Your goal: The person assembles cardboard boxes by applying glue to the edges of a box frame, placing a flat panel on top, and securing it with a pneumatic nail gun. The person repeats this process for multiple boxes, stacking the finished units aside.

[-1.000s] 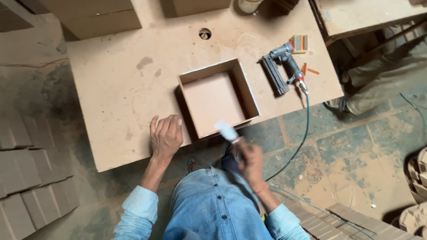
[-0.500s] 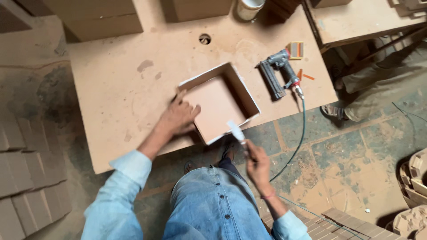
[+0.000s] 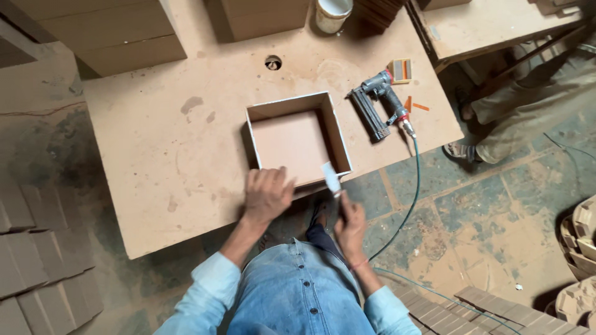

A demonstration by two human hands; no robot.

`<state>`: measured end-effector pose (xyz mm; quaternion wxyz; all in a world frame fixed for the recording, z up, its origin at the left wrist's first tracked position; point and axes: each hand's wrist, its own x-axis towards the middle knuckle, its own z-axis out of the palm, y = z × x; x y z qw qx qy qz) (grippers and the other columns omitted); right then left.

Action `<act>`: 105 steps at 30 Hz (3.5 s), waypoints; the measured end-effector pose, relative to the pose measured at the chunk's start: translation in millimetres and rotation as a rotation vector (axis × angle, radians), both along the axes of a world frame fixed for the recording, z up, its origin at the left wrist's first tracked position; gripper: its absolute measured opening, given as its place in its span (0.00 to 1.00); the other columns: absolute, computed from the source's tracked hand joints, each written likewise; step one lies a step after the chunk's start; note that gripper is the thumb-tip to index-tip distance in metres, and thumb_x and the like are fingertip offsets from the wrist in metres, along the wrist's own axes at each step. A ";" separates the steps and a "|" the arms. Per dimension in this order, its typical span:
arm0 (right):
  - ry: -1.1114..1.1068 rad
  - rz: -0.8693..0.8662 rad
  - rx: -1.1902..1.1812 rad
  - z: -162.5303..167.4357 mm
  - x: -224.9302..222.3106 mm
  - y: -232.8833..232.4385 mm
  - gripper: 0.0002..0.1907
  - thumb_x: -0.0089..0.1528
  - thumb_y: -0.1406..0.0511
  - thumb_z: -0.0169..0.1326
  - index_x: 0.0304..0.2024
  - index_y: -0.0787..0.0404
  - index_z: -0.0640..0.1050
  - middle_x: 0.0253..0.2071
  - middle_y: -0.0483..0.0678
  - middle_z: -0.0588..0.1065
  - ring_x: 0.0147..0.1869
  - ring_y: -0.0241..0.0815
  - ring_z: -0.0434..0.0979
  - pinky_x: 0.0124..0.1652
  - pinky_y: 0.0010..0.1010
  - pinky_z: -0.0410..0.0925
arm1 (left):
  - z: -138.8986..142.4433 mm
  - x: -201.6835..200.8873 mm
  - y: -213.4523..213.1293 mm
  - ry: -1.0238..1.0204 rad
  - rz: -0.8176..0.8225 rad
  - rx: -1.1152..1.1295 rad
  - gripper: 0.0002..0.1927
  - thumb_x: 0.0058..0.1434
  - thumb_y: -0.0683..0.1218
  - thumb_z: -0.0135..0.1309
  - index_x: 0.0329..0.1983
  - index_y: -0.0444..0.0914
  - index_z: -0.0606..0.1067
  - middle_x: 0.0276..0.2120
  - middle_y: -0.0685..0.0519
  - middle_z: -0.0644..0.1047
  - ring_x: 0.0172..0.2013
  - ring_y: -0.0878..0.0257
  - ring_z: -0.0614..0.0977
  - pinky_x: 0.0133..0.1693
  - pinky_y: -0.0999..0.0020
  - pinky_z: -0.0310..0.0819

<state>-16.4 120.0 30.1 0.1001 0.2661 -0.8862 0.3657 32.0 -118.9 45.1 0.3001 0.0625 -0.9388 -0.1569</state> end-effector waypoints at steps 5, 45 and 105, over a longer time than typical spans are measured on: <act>-0.147 0.284 0.182 -1.7 60.9 -34.6 0.44 0.48 0.78 0.52 0.68 0.53 0.71 0.47 0.56 0.74 0.49 0.52 0.74 0.45 0.40 0.71 | 0.0 44.3 -45.1 -0.014 0.257 0.066 0.14 0.66 0.50 0.59 0.44 0.33 0.80 0.37 0.46 0.82 0.37 0.54 0.81 0.46 0.55 0.66; 0.997 0.455 0.655 128.8 -558.1 -265.5 0.36 0.47 0.69 0.54 0.61 0.64 0.71 0.63 0.61 0.69 0.67 0.58 0.65 0.63 0.51 0.63 | -74.0 -92.1 20.1 -0.325 0.549 -0.083 0.33 0.44 0.66 0.62 0.43 0.37 0.83 0.28 0.47 0.82 0.43 0.50 0.82 0.60 0.19 0.49; -0.467 0.354 -0.058 32.8 -194.7 -109.9 0.29 0.65 0.67 0.55 0.66 0.74 0.68 0.63 0.66 0.73 0.67 0.54 0.74 0.64 0.37 0.65 | -16.2 -27.3 12.4 -0.150 0.433 0.760 0.55 0.53 0.50 0.69 0.75 0.30 0.50 0.76 0.35 0.47 0.74 0.40 0.55 0.70 0.54 0.56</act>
